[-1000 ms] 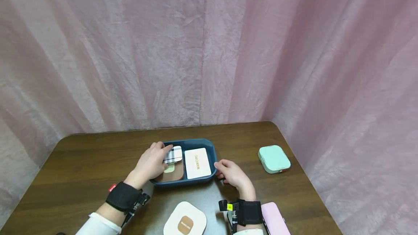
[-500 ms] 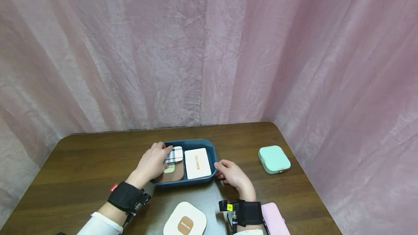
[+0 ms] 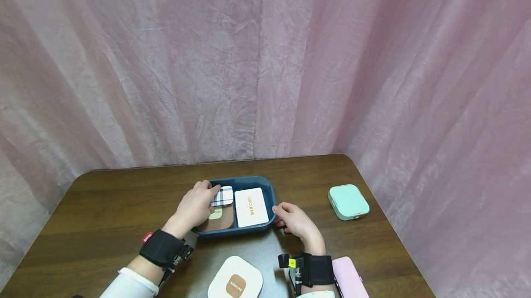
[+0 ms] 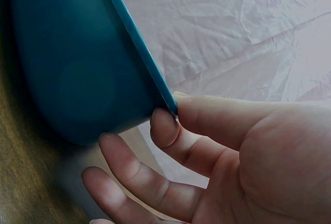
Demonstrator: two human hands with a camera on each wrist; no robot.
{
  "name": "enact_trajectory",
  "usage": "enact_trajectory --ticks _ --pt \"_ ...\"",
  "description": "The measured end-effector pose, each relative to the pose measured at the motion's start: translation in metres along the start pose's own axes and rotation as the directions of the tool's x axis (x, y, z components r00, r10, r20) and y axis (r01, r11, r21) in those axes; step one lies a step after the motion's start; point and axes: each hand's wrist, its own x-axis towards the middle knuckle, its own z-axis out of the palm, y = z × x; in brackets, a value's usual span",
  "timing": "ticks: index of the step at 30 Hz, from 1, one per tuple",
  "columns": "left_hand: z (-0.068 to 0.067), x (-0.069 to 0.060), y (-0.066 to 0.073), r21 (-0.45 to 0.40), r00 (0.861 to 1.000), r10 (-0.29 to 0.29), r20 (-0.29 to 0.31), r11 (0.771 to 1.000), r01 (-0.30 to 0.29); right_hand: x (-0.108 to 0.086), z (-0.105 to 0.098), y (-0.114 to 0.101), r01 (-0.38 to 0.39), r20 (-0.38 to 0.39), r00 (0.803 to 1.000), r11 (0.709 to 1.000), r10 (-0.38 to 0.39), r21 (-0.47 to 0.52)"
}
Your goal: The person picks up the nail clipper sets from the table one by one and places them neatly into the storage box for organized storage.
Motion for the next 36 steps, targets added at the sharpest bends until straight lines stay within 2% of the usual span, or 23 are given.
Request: enact_trajectory --ticks 6,16,28,36 --pt "0.0011 0.0002 0.0001 0.006 1.000 0.000 0.004 1.000 0.000 0.0019 0.0005 0.0012 0.010 0.000 1.000 1.000 -0.010 -0.004" --pt "0.0060 -0.0022 -0.0011 -0.014 1.000 -0.004 -0.031 1.000 0.004 0.0022 0.0002 0.0020 0.004 -0.004 1.000 1.000 -0.004 -0.010" --pt "0.0056 -0.0031 -0.0007 -0.055 0.998 -0.028 -0.061 0.998 0.025 0.0031 -0.0003 0.0022 0.007 -0.001 1.000 1.000 -0.007 -0.006" --pt "0.0094 -0.0050 -0.0026 -0.054 0.998 -0.030 -0.062 0.998 0.026 0.0013 -0.0005 0.0012 -0.011 0.006 1.000 1.000 0.011 -0.009"
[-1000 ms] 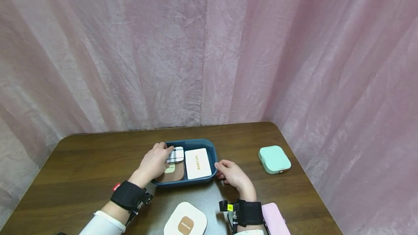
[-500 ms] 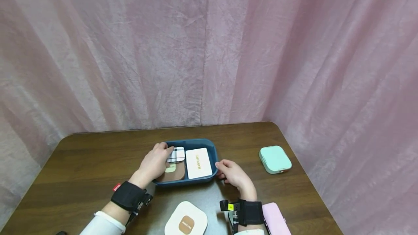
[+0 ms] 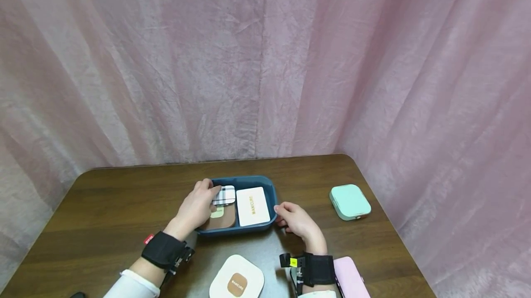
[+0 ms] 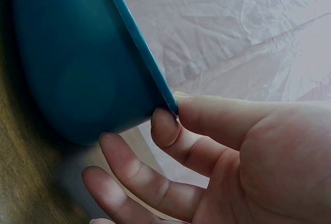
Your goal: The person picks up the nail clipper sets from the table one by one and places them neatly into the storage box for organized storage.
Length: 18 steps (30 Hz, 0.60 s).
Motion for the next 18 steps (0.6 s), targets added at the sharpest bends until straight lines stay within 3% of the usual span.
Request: enact_trajectory --ticks 18 --pt "0.0022 -0.0046 0.0008 0.011 1.000 0.015 -0.014 1.000 -0.015 0.0015 0.0010 0.0009 0.005 -0.007 1.000 1.000 -0.005 0.004"
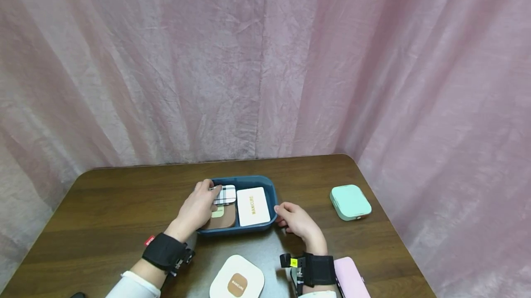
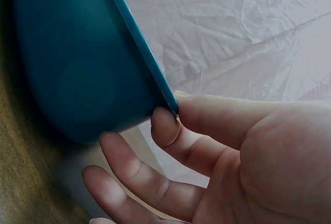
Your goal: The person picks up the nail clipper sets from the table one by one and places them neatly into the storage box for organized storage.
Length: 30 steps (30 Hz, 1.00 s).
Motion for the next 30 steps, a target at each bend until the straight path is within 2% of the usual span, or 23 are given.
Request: enact_trajectory --ticks 9,18,23,30 --pt "-0.002 0.000 -0.001 -0.048 0.999 -0.025 0.023 0.999 0.026 0.000 0.001 -0.001 0.002 0.002 1.000 1.000 -0.002 -0.004" --pt "-0.007 -0.001 -0.006 -0.152 0.998 -0.050 0.049 0.987 0.057 0.000 0.000 0.000 0.008 0.002 1.000 1.000 -0.008 -0.009" --pt "-0.007 -0.002 -0.009 -0.175 0.998 -0.042 0.048 0.983 0.050 0.000 0.000 0.002 0.000 -0.004 1.000 1.000 0.000 -0.014" --pt "-0.006 -0.004 -0.012 -0.178 1.000 -0.017 0.019 0.984 0.020 0.000 0.000 0.001 0.002 -0.001 1.000 1.000 -0.002 -0.011"
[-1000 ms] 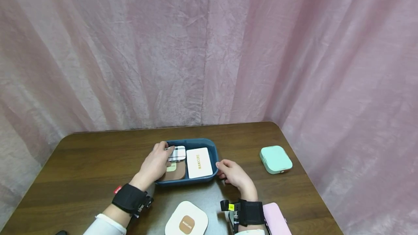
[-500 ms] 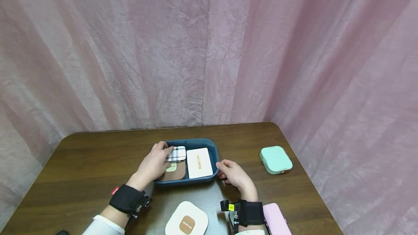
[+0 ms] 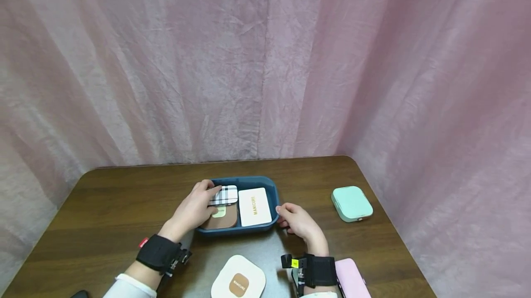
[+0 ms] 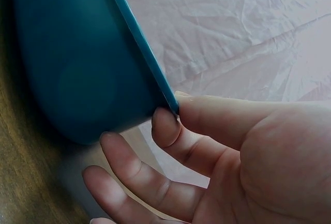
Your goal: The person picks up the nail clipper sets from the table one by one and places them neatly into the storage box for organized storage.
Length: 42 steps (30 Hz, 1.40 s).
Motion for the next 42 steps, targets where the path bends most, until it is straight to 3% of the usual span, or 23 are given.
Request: enact_trajectory --ticks 6,10,16,22,26,30,36,42 --pt "-0.002 -0.002 -0.003 -0.014 1.000 0.019 0.013 1.000 -0.019 0.000 0.001 0.000 0.003 0.010 1.000 1.000 -0.003 0.000" --pt "-0.008 -0.004 -0.007 -0.030 0.998 0.064 0.010 0.998 -0.064 -0.001 0.000 -0.001 -0.004 0.006 1.000 1.000 0.004 0.007" --pt "-0.024 -0.011 -0.014 -0.028 0.992 0.122 -0.007 0.992 -0.122 -0.001 -0.001 -0.002 -0.015 -0.002 1.000 1.000 0.015 0.008" --pt "-0.046 -0.030 -0.030 0.023 0.986 0.167 -0.025 0.986 -0.166 -0.004 -0.003 -0.004 -0.019 0.002 1.000 1.000 0.019 0.015" --pt "-0.066 -0.048 -0.048 0.054 0.976 0.214 -0.045 0.976 -0.212 -0.005 -0.005 -0.004 -0.015 -0.014 1.000 1.000 0.015 0.017" --pt "-0.092 -0.073 -0.067 0.068 0.975 0.222 -0.031 0.973 -0.219 -0.005 -0.006 -0.004 -0.016 -0.008 1.000 1.000 0.016 0.010" --pt "-0.129 -0.116 -0.095 0.090 0.991 0.133 0.018 0.987 -0.134 -0.004 -0.007 -0.005 -0.023 -0.017 1.000 1.000 0.023 0.003" --pt "-0.142 -0.157 -0.116 0.110 0.998 0.039 0.057 0.993 -0.045 -0.004 -0.007 -0.004 -0.034 -0.009 0.999 0.999 0.034 -0.007"
